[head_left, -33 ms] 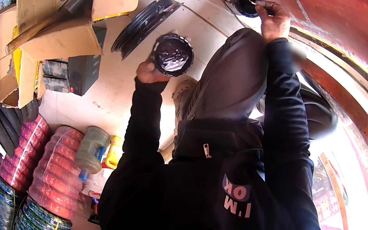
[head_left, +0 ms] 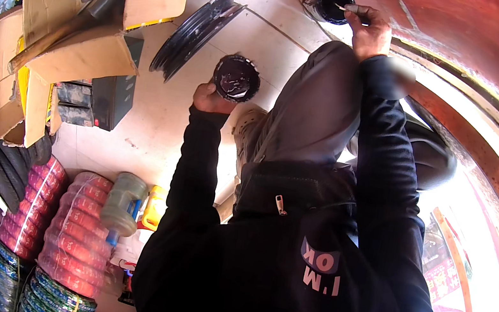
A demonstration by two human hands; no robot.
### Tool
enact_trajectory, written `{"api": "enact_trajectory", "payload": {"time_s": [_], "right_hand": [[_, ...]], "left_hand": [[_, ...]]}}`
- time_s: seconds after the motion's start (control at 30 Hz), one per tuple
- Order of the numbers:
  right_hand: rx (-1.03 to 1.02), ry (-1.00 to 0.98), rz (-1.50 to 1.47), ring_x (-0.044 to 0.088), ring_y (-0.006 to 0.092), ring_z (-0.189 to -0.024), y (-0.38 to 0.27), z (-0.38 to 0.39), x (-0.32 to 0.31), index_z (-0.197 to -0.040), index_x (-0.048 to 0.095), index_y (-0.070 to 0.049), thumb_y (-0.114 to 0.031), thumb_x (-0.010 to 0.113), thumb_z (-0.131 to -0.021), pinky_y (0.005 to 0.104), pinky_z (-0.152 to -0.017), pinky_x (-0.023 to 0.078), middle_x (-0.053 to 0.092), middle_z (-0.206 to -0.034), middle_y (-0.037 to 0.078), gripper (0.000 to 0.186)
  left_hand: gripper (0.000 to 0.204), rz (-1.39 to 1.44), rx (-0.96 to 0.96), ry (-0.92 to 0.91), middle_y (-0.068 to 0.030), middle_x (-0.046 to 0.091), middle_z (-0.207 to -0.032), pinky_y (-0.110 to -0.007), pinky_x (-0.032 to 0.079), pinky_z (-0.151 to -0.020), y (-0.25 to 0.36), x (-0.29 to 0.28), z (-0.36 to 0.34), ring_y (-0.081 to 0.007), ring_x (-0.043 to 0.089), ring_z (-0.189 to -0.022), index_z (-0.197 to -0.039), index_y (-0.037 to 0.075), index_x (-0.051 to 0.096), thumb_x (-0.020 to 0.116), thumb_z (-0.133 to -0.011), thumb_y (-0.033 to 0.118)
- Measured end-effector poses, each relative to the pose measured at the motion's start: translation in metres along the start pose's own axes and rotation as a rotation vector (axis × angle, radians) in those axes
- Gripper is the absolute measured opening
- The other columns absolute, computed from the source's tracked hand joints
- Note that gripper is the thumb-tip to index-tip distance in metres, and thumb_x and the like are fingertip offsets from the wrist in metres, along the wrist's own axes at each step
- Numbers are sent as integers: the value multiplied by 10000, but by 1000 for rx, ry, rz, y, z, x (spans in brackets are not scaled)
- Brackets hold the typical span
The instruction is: The person holds a black mechanical part, likely a brake drum, and applies a white substance to its surface. They then pick up a small metal piece, manipulate it, and insert it into the part. Later, the person applies a dark viscous substance from a container to the part using a small tool.
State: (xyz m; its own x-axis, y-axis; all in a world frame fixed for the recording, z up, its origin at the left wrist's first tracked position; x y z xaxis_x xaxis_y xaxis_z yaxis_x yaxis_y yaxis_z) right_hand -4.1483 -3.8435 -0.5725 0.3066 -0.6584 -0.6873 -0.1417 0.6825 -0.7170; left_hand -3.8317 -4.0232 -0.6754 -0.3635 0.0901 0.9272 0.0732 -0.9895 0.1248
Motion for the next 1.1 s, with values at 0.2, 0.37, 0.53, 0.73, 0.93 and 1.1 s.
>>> {"api": "enact_trajectory", "payload": {"time_s": [0.2,0.37,0.53,0.73,0.93,1.1], "right_hand": [[38,-15,8,719,149,-884,18,7,1,-1053,768,-24,-137,780,-901,284,-854,546,781,-948,87,190],[44,3,16,724,153,-877,31,6,0,-1056,772,-38,-153,783,-896,291,-843,552,782,-940,94,197],[82,19,21,707,144,-829,26,5,0,-1048,774,-43,-158,789,-888,295,-803,551,775,-916,81,197],[121,72,32,695,151,-800,26,8,-11,-1026,774,-50,-181,797,-884,303,-773,542,764,-885,77,195],[107,138,46,702,185,-797,23,2,-20,-1013,761,-19,-197,795,-879,331,-779,543,760,-893,107,225],[392,330,-279,702,210,-857,98,2,-18,-1067,726,4,-112,749,-904,344,-796,571,743,-965,106,202]], "left_hand": [[754,45,-27,220,-161,568,-1442,-501,434,-1102,-33,-116,-22,-349,539,-1324,-1438,39,515,655,-794,405],[699,76,-64,264,-177,552,-1463,-539,386,-1157,-30,-126,-42,-357,525,-1343,-1459,37,500,567,-846,365],[733,-47,-88,208,-118,564,-1464,-531,400,-1080,-41,-102,-103,-314,537,-1316,-1460,128,518,608,-818,471],[723,-164,-169,295,-76,508,-1520,-529,320,-1120,-62,-109,-144,-269,445,-1391,-1473,153,498,562,-845,507],[531,-658,-271,791,-118,648,-1324,-441,532,-908,-38,-186,-104,-284,662,-1085,-1314,81,619,634,-874,377],[594,-1559,456,311,-192,655,-1215,-427,548,-926,-32,-15,-152,-324,670,-1045,-1280,-3,599,822,-749,145]]}}
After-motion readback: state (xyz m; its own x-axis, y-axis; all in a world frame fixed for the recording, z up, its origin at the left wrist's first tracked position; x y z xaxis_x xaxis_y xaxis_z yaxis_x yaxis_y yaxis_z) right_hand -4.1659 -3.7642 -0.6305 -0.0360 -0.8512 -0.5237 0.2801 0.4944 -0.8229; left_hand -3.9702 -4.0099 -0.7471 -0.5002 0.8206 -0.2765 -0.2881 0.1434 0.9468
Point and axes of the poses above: each hand's wrist, its own z-axis away from the middle knuckle, its own x-axis out of the palm, y = z × x, the point moved 10 cm from there along -z, towards the middle knuckle
